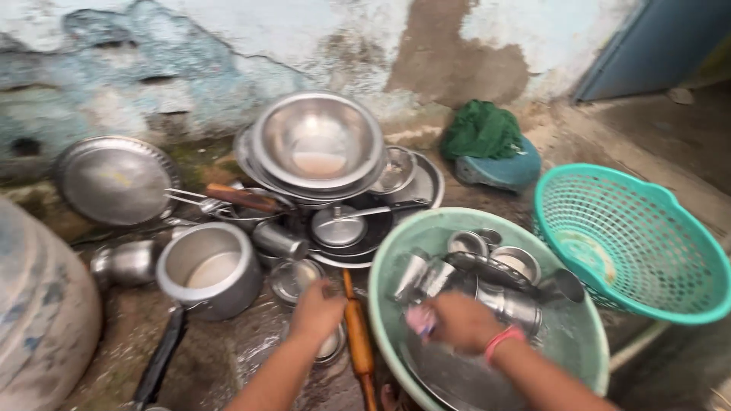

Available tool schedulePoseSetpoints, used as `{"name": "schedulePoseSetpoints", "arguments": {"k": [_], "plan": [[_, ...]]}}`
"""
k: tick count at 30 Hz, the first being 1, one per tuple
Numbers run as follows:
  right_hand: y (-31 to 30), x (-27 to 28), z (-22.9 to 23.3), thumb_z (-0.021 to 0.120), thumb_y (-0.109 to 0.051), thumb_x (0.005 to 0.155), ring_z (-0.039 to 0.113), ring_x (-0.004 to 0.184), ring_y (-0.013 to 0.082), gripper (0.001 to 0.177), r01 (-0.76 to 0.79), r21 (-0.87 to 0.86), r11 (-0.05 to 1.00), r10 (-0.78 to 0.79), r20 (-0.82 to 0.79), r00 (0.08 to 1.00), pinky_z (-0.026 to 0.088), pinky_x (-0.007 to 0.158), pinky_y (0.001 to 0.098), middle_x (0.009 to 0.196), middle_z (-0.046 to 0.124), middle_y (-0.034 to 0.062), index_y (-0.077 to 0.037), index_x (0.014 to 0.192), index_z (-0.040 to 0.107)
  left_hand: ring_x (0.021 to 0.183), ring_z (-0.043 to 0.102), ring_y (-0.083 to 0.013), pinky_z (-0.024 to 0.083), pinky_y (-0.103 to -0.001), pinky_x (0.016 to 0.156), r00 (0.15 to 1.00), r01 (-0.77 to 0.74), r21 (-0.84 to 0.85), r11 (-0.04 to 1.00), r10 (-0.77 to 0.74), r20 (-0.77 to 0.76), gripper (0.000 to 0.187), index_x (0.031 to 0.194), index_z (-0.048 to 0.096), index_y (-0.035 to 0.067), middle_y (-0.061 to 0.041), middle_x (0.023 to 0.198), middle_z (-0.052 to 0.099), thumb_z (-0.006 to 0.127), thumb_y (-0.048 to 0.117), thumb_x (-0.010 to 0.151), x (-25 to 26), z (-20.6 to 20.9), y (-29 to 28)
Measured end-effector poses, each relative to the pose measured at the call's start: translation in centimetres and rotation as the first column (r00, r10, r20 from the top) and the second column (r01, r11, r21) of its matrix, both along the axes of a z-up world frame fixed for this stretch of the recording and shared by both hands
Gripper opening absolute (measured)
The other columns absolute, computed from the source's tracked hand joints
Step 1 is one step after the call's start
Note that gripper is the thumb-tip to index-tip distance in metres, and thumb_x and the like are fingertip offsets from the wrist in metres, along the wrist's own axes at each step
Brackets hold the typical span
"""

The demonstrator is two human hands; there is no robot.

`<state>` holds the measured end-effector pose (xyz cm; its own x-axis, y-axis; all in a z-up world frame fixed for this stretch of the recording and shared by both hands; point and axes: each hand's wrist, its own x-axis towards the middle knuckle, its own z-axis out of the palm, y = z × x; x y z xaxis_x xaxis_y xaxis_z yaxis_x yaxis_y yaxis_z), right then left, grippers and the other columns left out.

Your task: Cleaning and drying stainless steel dishes and utensils with a cloth.

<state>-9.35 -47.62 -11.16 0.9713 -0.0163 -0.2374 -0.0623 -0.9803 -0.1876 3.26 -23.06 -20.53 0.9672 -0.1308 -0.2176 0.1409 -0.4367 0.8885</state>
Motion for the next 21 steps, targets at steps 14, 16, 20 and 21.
{"name": "schedulePoseSetpoints", "arguments": {"k": [14, 16, 20, 21], "plan": [[7.2, 16.1, 6.5, 0.067, 0.002, 0.073, 0.070, 0.085, 0.0181, 0.033, 0.133, 0.910, 0.394, -0.221, -0.047, 0.974, 0.057, 0.078, 0.0341, 0.095, 0.074, 0.0089, 0.000, 0.105, 0.069, 0.126, 0.055, -0.0388, 0.043, -0.046, 0.106, 0.874, -0.208, 0.180, 0.961, 0.100, 0.475, 0.064, 0.139, 0.056, 0.012, -0.019, 0.134, 0.060, 0.074, 0.026, 0.079, 8.6, 13.9, 14.9], [10.0, 18.0, 6.9, 0.070, 0.002, 0.073, 0.070, 0.084, 0.0189, 0.032, 0.172, 0.925, 0.340, -0.248, -0.088, 0.965, 0.056, 0.078, 0.0348, 0.094, 0.074, 0.0094, 0.000, 0.105, 0.068, 0.129, 0.054, -0.0382, 0.042, -0.046, 0.108, 0.865, -0.194, 0.191, 0.962, 0.076, 0.496, 0.063, 0.138, 0.056, 0.013, -0.017, 0.136, 0.060, 0.075, 0.027, 0.080, 9.4, 14.1, 15.8], [12.5, 22.0, 4.5, 0.068, 0.002, 0.072, 0.070, 0.084, 0.0173, 0.033, 0.110, 0.898, 0.427, -0.153, -0.048, 0.987, 0.056, 0.078, 0.0330, 0.093, 0.074, 0.0078, -0.001, 0.105, 0.069, 0.128, 0.054, -0.0370, 0.042, -0.044, 0.109, 0.923, -0.178, 0.227, 0.957, 0.083, 0.376, 0.063, 0.140, 0.055, 0.017, -0.015, 0.138, 0.058, 0.074, 0.027, 0.082, 9.9, 12.8, 15.9], [13.0, 22.9, 3.8, 0.068, 0.002, 0.070, 0.069, 0.082, 0.0176, 0.033, 0.050, 0.885, 0.462, -0.063, -0.024, 0.998, 0.056, 0.076, 0.0335, 0.091, 0.074, 0.0085, 0.001, 0.103, 0.069, 0.127, 0.053, -0.0382, 0.041, -0.045, 0.109, 0.904, -0.162, 0.231, 0.959, 0.051, 0.424, 0.061, 0.139, 0.055, 0.014, -0.016, 0.137, 0.059, 0.074, 0.026, 0.082, 10.2, 11.9, 15.8]]}}
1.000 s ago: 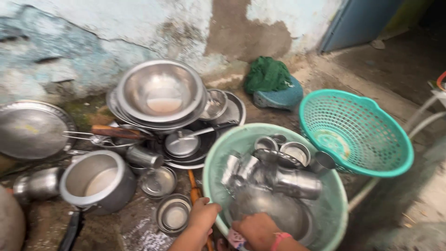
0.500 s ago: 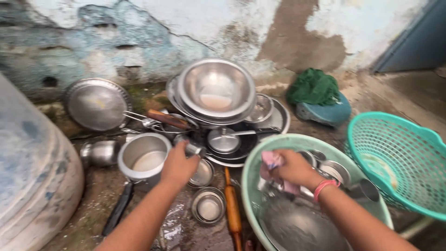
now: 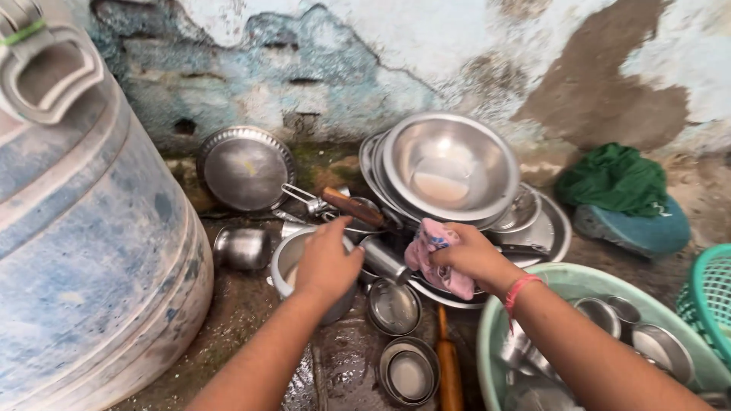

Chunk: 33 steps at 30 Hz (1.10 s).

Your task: Cleaning and drying stainless steel dishes and utensils with a cloth.

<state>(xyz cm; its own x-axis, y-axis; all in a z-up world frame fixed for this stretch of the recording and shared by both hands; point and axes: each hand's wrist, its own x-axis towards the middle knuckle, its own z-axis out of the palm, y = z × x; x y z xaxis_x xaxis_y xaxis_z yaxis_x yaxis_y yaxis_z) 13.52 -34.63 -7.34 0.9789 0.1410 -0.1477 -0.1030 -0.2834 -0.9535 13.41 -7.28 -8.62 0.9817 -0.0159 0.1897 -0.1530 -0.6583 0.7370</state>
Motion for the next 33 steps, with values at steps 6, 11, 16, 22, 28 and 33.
{"name": "schedulePoseSetpoints", "arguments": {"k": [6, 11, 16, 22, 28, 33], "plan": [[2.9, 1.5, -4.8, 0.076, -0.005, 0.062, 0.070, 0.078, 0.0168, 0.041, -0.089, -0.341, 0.936, 0.065, -0.080, 0.995, 0.057, 0.074, 0.0329, 0.089, 0.076, 0.0073, -0.002, 0.102, 0.071, 0.123, 0.054, -0.0372, 0.043, -0.046, 0.105, 0.988, 0.145, 0.057, 0.988, -0.141, -0.069, 0.057, 0.134, 0.058, 0.013, -0.015, 0.133, 0.061, 0.074, 0.021, 0.080, -1.9, -4.7, -2.5], [3.3, -1.2, -10.0, 0.079, -0.012, 0.057, 0.073, 0.077, 0.0185, 0.044, -0.226, -0.546, 0.806, 0.155, -0.173, 0.973, 0.059, 0.072, 0.0325, 0.088, 0.079, 0.0106, -0.005, 0.100, 0.075, 0.119, 0.057, -0.0381, 0.047, -0.045, 0.102, 0.953, 0.264, 0.111, 0.958, -0.241, -0.185, 0.049, 0.127, 0.060, 0.007, -0.015, 0.128, 0.063, 0.073, 0.019, 0.081, -5.1, -9.3, -5.2], [3.0, -4.0, -11.9, 0.078, -0.013, 0.056, 0.077, 0.078, 0.0254, 0.052, -0.244, -0.683, 0.688, 0.049, -0.292, 0.955, 0.060, 0.073, 0.0352, 0.090, 0.079, 0.0150, -0.012, 0.108, 0.075, 0.119, 0.058, -0.0359, 0.049, -0.045, 0.100, 0.919, 0.325, 0.225, 0.919, -0.249, -0.307, 0.045, 0.121, 0.060, 0.004, -0.016, 0.124, 0.063, 0.075, 0.023, 0.082, -7.3, -12.9, -7.0], [-0.8, -4.5, -14.8, 0.082, -0.015, 0.057, 0.076, 0.088, 0.0292, 0.055, -0.119, -0.740, 0.662, -0.153, -0.289, 0.945, 0.059, 0.083, 0.0360, 0.097, 0.078, 0.0146, -0.012, 0.111, 0.076, 0.126, 0.054, -0.0279, 0.044, -0.047, 0.101, 0.753, 0.650, 0.602, 0.463, -0.499, -0.429, 0.039, 0.124, 0.064, 0.011, -0.012, 0.132, 0.059, 0.069, 0.014, 0.085, -10.0, -19.3, -8.6], [-2.8, -5.3, -14.5, 0.082, -0.016, 0.057, 0.077, 0.094, 0.0290, 0.058, -0.025, -0.709, 0.704, -0.220, -0.251, 0.943, 0.058, 0.087, 0.0346, 0.100, 0.079, 0.0142, -0.012, 0.115, 0.077, 0.123, 0.059, -0.0241, 0.038, -0.048, 0.105, 0.670, 0.698, 0.701, 0.145, -0.478, -0.568, 0.030, 0.124, 0.070, 0.014, -0.007, 0.131, 0.067, 0.056, 0.025, 0.101, -10.4, -28.4, -12.2], [-2.8, -5.2, -13.6, 0.082, -0.017, 0.060, 0.077, 0.094, 0.0266, 0.063, 0.048, -0.666, 0.744, -0.298, -0.266, 0.917, 0.058, 0.087, 0.0342, 0.102, 0.079, 0.0148, -0.012, 0.122, 0.073, 0.105, 0.069, -0.0258, 0.034, -0.051, 0.110, 0.647, 0.651, 0.753, 0.096, -0.589, -0.484, 0.023, 0.108, 0.078, 0.017, -0.008, 0.110, 0.075, 0.058, 0.024, 0.101, -10.9, -28.5, -13.3]]}}
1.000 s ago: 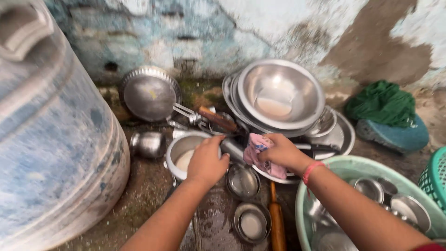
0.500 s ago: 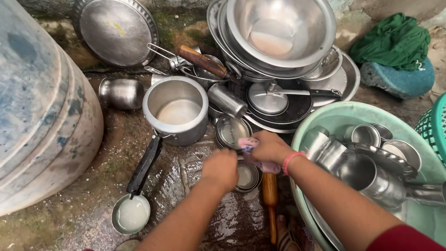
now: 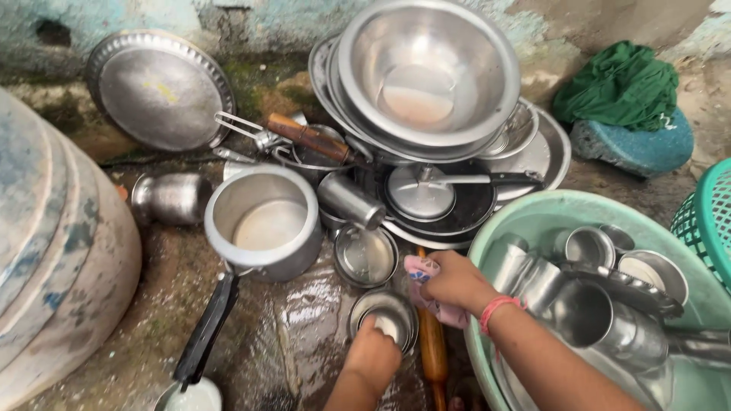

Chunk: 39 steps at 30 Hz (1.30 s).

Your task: Cleaning and drying stainless steel dishes and utensils with a cloth.

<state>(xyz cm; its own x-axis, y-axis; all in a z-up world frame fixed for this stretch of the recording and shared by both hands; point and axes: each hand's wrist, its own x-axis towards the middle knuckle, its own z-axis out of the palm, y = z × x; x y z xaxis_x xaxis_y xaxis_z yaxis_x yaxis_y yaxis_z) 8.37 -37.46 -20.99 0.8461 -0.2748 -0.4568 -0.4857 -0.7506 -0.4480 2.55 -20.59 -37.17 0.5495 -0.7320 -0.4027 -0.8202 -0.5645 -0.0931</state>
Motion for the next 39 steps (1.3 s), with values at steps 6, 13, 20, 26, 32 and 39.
{"name": "schedulePoseSetpoints", "arguments": {"k": [6, 13, 20, 26, 32, 39], "plan": [[0.1, 0.3, 0.8, 0.080, -0.015, 0.060, 0.078, 0.092, 0.0250, 0.059, 0.026, 0.070, 0.997, -0.029, 0.044, 0.999, 0.059, 0.085, 0.0338, 0.100, 0.079, 0.0145, -0.010, 0.118, 0.074, 0.099, 0.070, -0.0292, 0.040, -0.047, 0.105, 0.874, -0.400, -0.216, 0.891, 0.299, -0.384, 0.038, 0.100, 0.077, 0.011, -0.011, 0.100, 0.075, 0.068, 0.046, 0.090, 0.1, 7.6, 3.6], [-0.5, -0.5, 0.7, 0.070, -0.002, 0.070, 0.074, 0.084, 0.0224, 0.041, 0.089, 0.648, 0.757, -0.225, 0.130, 0.966, 0.060, 0.076, 0.0355, 0.096, 0.077, 0.0126, 0.002, 0.110, 0.071, 0.090, 0.071, -0.0260, 0.052, -0.041, 0.091, 0.022, -0.839, 0.060, -0.540, -0.143, -0.989, 0.058, 0.106, 0.076, 0.003, -0.013, 0.098, 0.079, 0.050, 0.053, 0.097, 1.9, -1.4, 7.1], [3.4, -4.2, 4.5, 0.071, 0.001, 0.079, 0.074, 0.085, 0.0236, 0.037, 0.215, 0.824, 0.525, -0.359, -0.015, 0.933, 0.062, 0.076, 0.0375, 0.098, 0.075, 0.0122, -0.003, 0.115, 0.066, 0.106, 0.069, -0.0333, 0.057, -0.051, 0.090, -0.344, -0.743, 0.600, -0.296, -0.601, -0.722, 0.062, 0.106, 0.067, 0.008, -0.013, 0.105, 0.075, 0.061, 0.067, 0.086, 0.3, 15.0, 7.9], [8.8, -9.2, 9.2, 0.073, -0.014, 0.083, 0.071, 0.084, 0.0167, 0.036, 0.135, 0.950, 0.283, -0.221, -0.072, 0.973, 0.057, 0.075, 0.0315, 0.096, 0.077, 0.0050, -0.004, 0.118, 0.072, 0.101, 0.067, -0.0252, 0.042, -0.040, 0.080, -0.437, -0.637, 0.692, -0.340, -0.580, -0.688, 0.072, 0.114, 0.069, 0.017, -0.007, 0.113, 0.074, 0.071, 0.076, 0.072, -1.1, 19.3, 7.5], [10.6, -12.1, 9.5, 0.082, -0.002, 0.076, 0.071, 0.084, 0.0146, 0.034, -0.109, 0.862, 0.495, -0.058, 0.158, 0.986, 0.056, 0.078, 0.0292, 0.092, 0.075, 0.0044, 0.000, 0.108, 0.070, 0.107, 0.059, -0.0263, 0.045, -0.044, 0.083, -0.435, -0.772, 0.570, -0.283, -0.419, -0.797, 0.062, 0.112, 0.067, 0.022, -0.005, 0.105, 0.069, 0.068, 0.068, 0.071, -4.5, 22.4, 8.5], [10.5, -13.9, 9.2, 0.081, 0.000, 0.075, 0.069, 0.077, 0.0230, 0.033, 0.180, 0.966, 0.186, -0.230, -0.136, 0.964, 0.056, 0.068, 0.0359, 0.088, 0.071, 0.0092, -0.003, 0.105, 0.067, 0.099, 0.074, -0.0315, 0.064, -0.052, 0.085, -0.318, -0.834, 0.530, -0.155, -0.649, -0.691, 0.052, 0.120, 0.069, 0.008, -0.015, 0.109, 0.074, 0.077, 0.038, 0.077, -6.8, 23.0, 12.5]]}}
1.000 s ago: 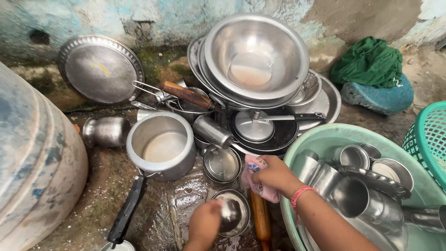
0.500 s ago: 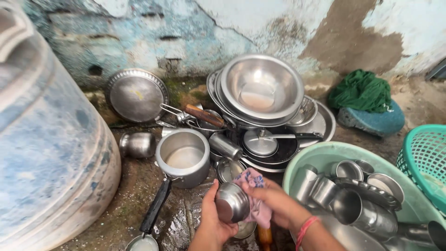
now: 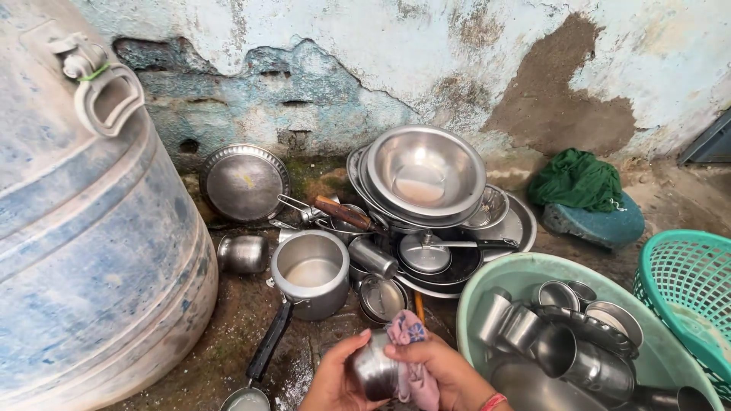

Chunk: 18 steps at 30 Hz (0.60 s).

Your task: Cleaning and drying stainless steel dishes and utensils with a cloth.

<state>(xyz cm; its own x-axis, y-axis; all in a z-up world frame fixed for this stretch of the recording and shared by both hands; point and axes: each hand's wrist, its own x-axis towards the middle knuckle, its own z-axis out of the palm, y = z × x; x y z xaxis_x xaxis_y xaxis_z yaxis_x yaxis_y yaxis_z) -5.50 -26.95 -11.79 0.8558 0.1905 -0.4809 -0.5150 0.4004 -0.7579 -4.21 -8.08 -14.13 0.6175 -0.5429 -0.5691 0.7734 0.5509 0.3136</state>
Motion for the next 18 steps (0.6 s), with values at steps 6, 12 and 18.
{"name": "schedulePoseSetpoints", "arguments": {"k": [6, 12, 18], "plan": [[-1.1, 1.2, 1.3, 0.079, -0.002, 0.073, 0.072, 0.076, 0.0263, 0.032, 0.122, -0.006, 0.992, -0.121, 0.085, 0.989, 0.061, 0.066, 0.0406, 0.089, 0.073, 0.0098, -0.007, 0.102, 0.066, 0.092, 0.073, -0.0326, 0.061, -0.052, 0.074, 1.000, -0.006, 0.046, 0.999, 0.005, 0.012, 0.052, 0.118, 0.067, 0.012, -0.013, 0.103, 0.073, 0.077, 0.035, 0.073, 1.6, -4.0, 0.1], [-2.7, 4.3, 2.0, 0.075, -0.012, 0.081, 0.074, 0.077, 0.0276, 0.024, 0.226, 0.221, 0.949, -0.252, 0.100, 0.962, 0.061, 0.065, 0.0457, 0.093, 0.075, 0.0114, -0.006, 0.103, 0.067, 0.102, 0.068, -0.0400, 0.058, -0.054, 0.076, 0.961, -0.119, 0.229, 0.966, 0.170, -0.217, 0.050, 0.125, 0.057, 0.012, -0.018, 0.116, 0.065, 0.066, 0.035, 0.081, 2.9, -8.3, -0.4], [-1.3, 7.0, 1.4, 0.074, -0.013, 0.082, 0.075, 0.080, 0.0276, 0.027, 0.230, 0.258, 0.938, -0.251, 0.053, 0.966, 0.061, 0.070, 0.0450, 0.094, 0.077, 0.0127, -0.004, 0.107, 0.068, 0.101, 0.075, -0.0360, 0.064, -0.046, 0.080, 0.897, -0.349, 0.475, 0.808, 0.434, -0.080, 0.040, 0.132, 0.055, -0.005, -0.023, 0.121, 0.066, 0.049, 0.006, 0.093, 7.6, -26.3, -2.3]]}}
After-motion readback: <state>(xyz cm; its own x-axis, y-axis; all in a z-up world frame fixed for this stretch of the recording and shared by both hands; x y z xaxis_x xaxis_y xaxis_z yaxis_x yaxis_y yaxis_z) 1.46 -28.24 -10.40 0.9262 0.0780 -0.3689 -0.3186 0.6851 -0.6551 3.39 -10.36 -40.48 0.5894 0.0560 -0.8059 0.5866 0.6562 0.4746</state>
